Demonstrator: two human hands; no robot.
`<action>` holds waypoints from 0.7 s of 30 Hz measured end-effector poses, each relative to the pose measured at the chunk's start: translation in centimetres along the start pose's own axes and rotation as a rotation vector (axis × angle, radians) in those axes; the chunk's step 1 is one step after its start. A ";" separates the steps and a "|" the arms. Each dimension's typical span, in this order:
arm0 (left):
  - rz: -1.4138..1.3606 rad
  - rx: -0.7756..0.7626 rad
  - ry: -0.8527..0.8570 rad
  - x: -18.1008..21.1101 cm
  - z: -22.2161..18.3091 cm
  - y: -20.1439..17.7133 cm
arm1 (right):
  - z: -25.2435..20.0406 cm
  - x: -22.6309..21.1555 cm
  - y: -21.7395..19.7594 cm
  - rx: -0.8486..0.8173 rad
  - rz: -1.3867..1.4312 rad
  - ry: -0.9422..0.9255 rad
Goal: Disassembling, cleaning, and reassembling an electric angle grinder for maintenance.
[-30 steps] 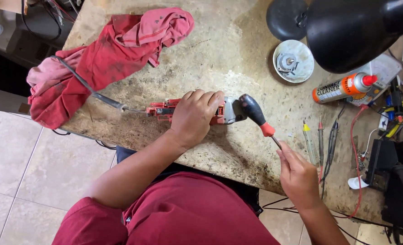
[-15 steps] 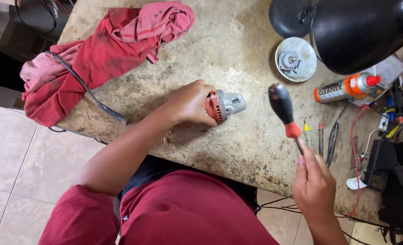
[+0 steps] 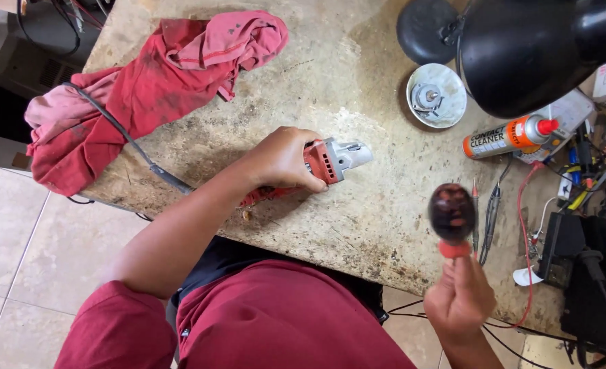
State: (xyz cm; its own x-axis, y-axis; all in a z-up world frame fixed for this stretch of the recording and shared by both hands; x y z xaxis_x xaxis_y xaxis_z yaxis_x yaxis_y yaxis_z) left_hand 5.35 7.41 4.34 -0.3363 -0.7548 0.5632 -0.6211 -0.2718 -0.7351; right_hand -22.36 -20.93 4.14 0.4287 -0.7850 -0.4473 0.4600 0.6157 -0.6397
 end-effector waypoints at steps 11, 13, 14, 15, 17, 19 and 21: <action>-0.156 -0.081 -0.011 0.5 -1.3 -0.4 | 5.9 -1.9 2.5 -0.309 -0.021 0.194; -0.180 -0.047 -0.017 0.2 -1.5 -0.7 | 5.7 -1.9 2.5 -0.344 -0.082 0.165; -0.176 -0.066 -0.047 0.0 -1.6 -0.8 | 4.9 -1.7 1.7 -0.144 -0.088 0.070; -0.168 -0.102 -0.064 0.2 -1.5 -0.6 | 3.3 -1.9 0.5 0.061 -0.106 -0.006; -0.174 -0.117 -0.086 0.4 -1.7 -0.7 | 4.5 -0.7 2.9 -0.142 -0.069 0.140; -0.187 -0.122 -0.110 0.4 -1.7 -0.6 | 5.1 -0.3 3.3 -0.347 -0.030 0.275; -0.242 -0.167 -0.088 0.0 -1.9 -0.4 | 5.6 -2.2 1.3 -0.198 0.104 0.165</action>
State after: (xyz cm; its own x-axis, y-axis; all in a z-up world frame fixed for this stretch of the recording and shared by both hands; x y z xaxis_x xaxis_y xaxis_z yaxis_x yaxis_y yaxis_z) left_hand 4.22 8.61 5.34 -0.1060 -0.7310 0.6741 -0.7861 -0.3535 -0.5071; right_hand -18.40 -18.06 7.78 0.3259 -0.7289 -0.6021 0.2523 0.6809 -0.6876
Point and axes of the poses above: each hand's wrist, its own z-axis towards the middle knuckle, its own y-axis out of the palm, x = y × z, the point moved 4 cm from there along z, towards the middle knuckle, and after that the axes turned 14 degrees about z, right-handed, at the moved point
